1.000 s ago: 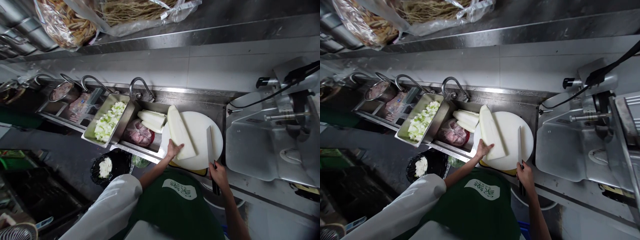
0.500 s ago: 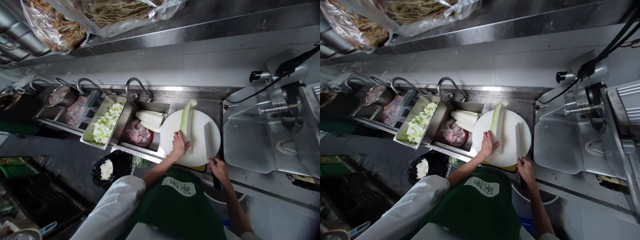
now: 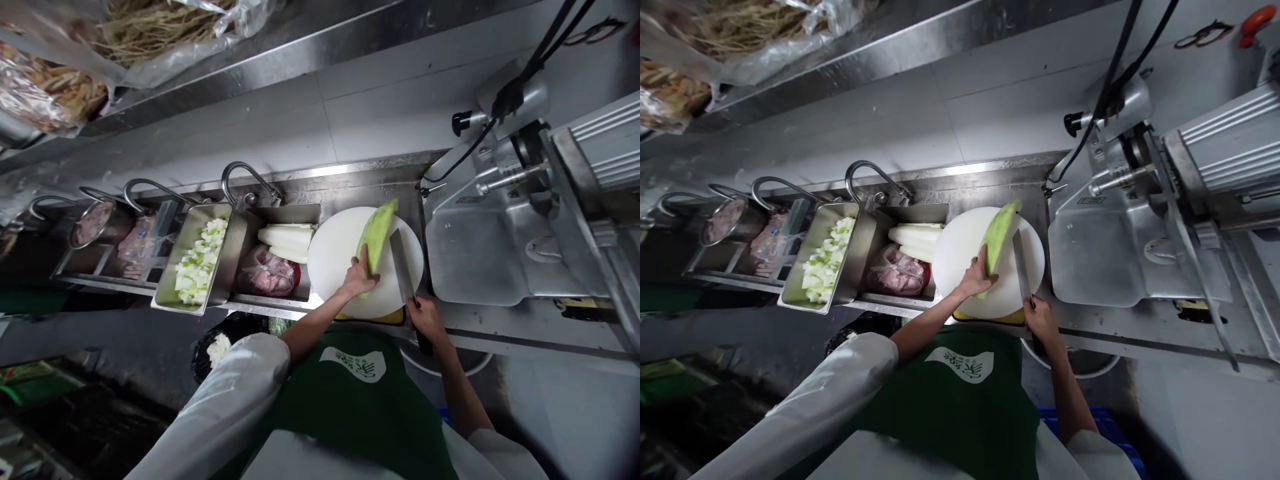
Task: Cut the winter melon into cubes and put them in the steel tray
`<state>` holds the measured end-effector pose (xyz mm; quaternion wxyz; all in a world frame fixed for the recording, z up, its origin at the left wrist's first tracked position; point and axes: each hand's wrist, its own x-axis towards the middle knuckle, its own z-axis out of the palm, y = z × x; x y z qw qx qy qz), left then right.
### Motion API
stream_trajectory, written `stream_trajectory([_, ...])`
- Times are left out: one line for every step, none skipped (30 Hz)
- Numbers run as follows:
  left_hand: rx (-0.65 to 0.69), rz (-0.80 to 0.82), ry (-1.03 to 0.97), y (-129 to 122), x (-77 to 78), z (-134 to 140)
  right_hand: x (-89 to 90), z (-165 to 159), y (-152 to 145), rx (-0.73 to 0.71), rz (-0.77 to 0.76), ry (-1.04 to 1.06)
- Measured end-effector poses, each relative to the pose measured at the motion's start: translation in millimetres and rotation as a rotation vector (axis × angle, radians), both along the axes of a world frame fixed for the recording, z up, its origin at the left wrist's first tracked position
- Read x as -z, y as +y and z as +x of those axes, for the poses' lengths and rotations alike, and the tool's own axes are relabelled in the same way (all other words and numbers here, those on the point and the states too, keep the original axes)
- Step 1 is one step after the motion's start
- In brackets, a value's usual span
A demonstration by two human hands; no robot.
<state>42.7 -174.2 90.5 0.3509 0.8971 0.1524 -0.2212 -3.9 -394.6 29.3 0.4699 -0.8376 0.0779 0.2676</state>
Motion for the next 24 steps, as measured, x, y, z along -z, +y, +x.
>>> stream_trajectory([-0.001, 0.012, -0.003, -1, 2.1, 0, -3.1, 0, 0, -0.003, -0.004, -0.005])
stream_trajectory([-0.005, 0.010, -0.017, 0, 4.5, 0, -5.8, 1, 1, -0.009, -0.009, -0.009])
stream_trajectory([-0.010, -0.013, -0.039, 4, 7.1, -1, -8.1, 1, 1, -0.015, -0.015, -0.006])
stream_trajectory([-0.016, -0.058, -0.068, 11, 9.7, -1, -9.7, 1, 1, -0.021, -0.020, 0.001])
stream_trajectory([-0.027, -0.126, -0.096, 21, 12.2, -1, -10.4, 1, 1, -0.024, -0.023, 0.008])
stream_trajectory([-0.047, -0.209, -0.118, 32, 14.4, 0, -10.5, 1, 1, -0.024, -0.026, 0.012])
stream_trajectory([-0.076, -0.302, -0.122, 44, 16.3, 1, -9.8, 1, 1, -0.022, -0.029, 0.012])
stream_trajectory([-0.112, -0.394, -0.108, 56, 17.8, 2, -8.7, 1, 1, -0.020, -0.029, 0.009])
stream_trajectory([-0.153, -0.474, -0.088, 67, 19.2, 3, -7.4, 1, 1, -0.021, -0.023, 0.004])
stream_trajectory([-0.195, -0.531, -0.081, 76, 20.6, 4, -5.9, 1, 1, -0.021, -0.015, 0.001])
stream_trajectory([-0.231, -0.567, -0.090, 83, 22.1, 4, -4.6, 1, 1, -0.022, -0.006, 0.000])
stream_trajectory([-0.262, -0.590, -0.114, 88, 24.2, 4, -3.5, 1, 1, -0.023, 0.000, 0.002])
stream_trajectory([-0.298, -0.607, -0.144, 90, 26.9, 2, -2.7, 1, 0, -0.026, 0.004, 0.004])
stream_trajectory([-0.346, -0.625, -0.167, 90, 30.4, -1, -2.3, 1, 0, -0.033, 0.002, 0.008])
stream_trajectory([-0.402, -0.652, -0.172, 88, 34.7, -4, -2.1, 2, 0, -0.041, -0.006, 0.012])
stream_trajectory([-0.468, -0.687, -0.164, 85, 39.8, -10, -2.2, 3, 0, -0.049, -0.019, 0.015])
stream_trajectory([-0.540, -0.725, -0.151, 81, 45.6, -16, -2.4, 4, -1, -0.056, -0.033, 0.015])
stream_trajectory([-0.613, -0.764, -0.143, 76, 51.9, -23, -2.6, 5, -1, -0.061, -0.051, 0.014])
stream_trajectory([-0.677, -0.806, -0.140, 71, 58.3, -30, -2.6, 6, -1, -0.066, -0.072, 0.012])
stream_trajectory([-0.725, -0.850, -0.137, 65, 64.5, -38, -2.4, 7, -1, -0.070, -0.097, 0.005])
stream_trajectory([-0.762, -0.888, -0.138, 60, 70.1, -44, -1.8, 8, -1, -0.076, -0.119, -0.007])
stream_trajectory([-0.787, -0.906, -0.132, 55, 74.6, -50, -0.9, 9, -2, -0.086, -0.138, -0.016])
stream_trajectory([-0.802, -0.894, -0.120, 52, 77.9, -54, 0.3, 10, -2, -0.092, -0.155, -0.024])
stream_trajectory([-0.811, -0.847, -0.103, 51, 79.7, -56, 1.8, 10, -3, -0.096, -0.170, -0.034])
